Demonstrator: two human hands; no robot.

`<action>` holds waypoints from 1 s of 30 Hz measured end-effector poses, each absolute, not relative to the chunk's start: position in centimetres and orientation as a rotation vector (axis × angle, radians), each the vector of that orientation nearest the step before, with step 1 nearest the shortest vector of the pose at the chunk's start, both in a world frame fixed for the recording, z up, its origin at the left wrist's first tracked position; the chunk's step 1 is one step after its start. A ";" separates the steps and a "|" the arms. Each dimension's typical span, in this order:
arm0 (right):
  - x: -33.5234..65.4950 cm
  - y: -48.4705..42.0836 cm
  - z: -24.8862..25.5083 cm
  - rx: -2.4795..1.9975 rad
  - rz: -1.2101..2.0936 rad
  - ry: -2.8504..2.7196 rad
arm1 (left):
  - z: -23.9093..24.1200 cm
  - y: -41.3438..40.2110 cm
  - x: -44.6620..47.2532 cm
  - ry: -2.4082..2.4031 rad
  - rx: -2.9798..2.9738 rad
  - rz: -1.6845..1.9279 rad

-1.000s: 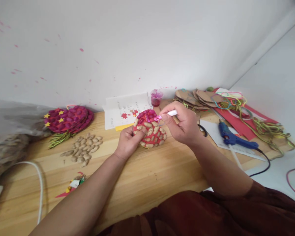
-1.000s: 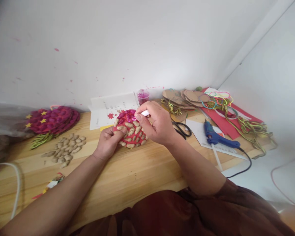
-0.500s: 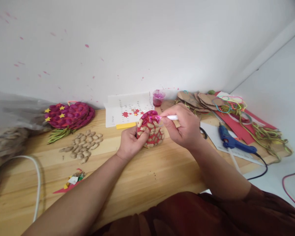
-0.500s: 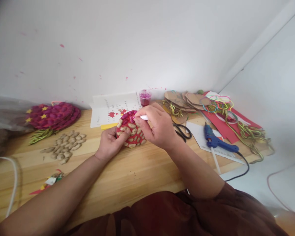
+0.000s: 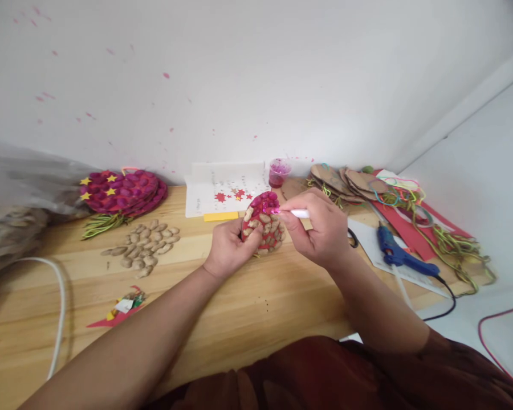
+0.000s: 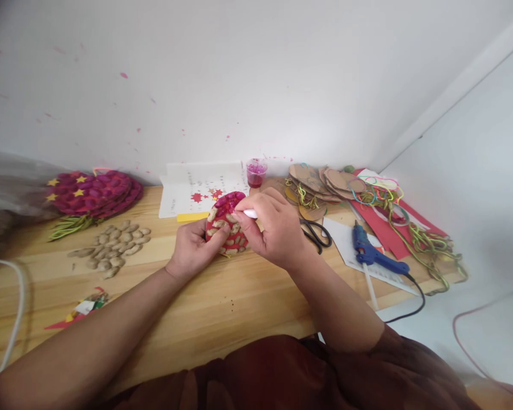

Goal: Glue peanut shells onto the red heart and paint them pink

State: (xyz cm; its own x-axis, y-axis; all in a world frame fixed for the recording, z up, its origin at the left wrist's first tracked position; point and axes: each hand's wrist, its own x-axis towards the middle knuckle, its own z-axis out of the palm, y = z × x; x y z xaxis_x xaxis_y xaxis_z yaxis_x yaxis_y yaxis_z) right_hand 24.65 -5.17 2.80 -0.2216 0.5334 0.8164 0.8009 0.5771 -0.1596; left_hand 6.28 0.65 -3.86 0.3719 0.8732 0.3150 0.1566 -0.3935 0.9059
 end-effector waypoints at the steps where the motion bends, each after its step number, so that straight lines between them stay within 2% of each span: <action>1: 24.6 -5.2 2.8 -1.077 -0.375 -1.895 | -3.8 0.6 6.3 0.902 1.795 1.079; 30: 24.5 -5.4 3.1 -1.125 -0.324 -1.799 | -4.2 0.6 6.2 0.936 1.782 1.036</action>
State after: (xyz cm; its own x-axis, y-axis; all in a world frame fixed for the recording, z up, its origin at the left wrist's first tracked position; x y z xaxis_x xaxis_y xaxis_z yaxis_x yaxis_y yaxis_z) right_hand 24.47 -5.37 3.05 -0.1203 0.5517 0.8253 0.8052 0.5405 -0.2440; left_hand 6.21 0.65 -4.16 0.3765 0.8855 0.2725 0.1813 -0.3589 0.9156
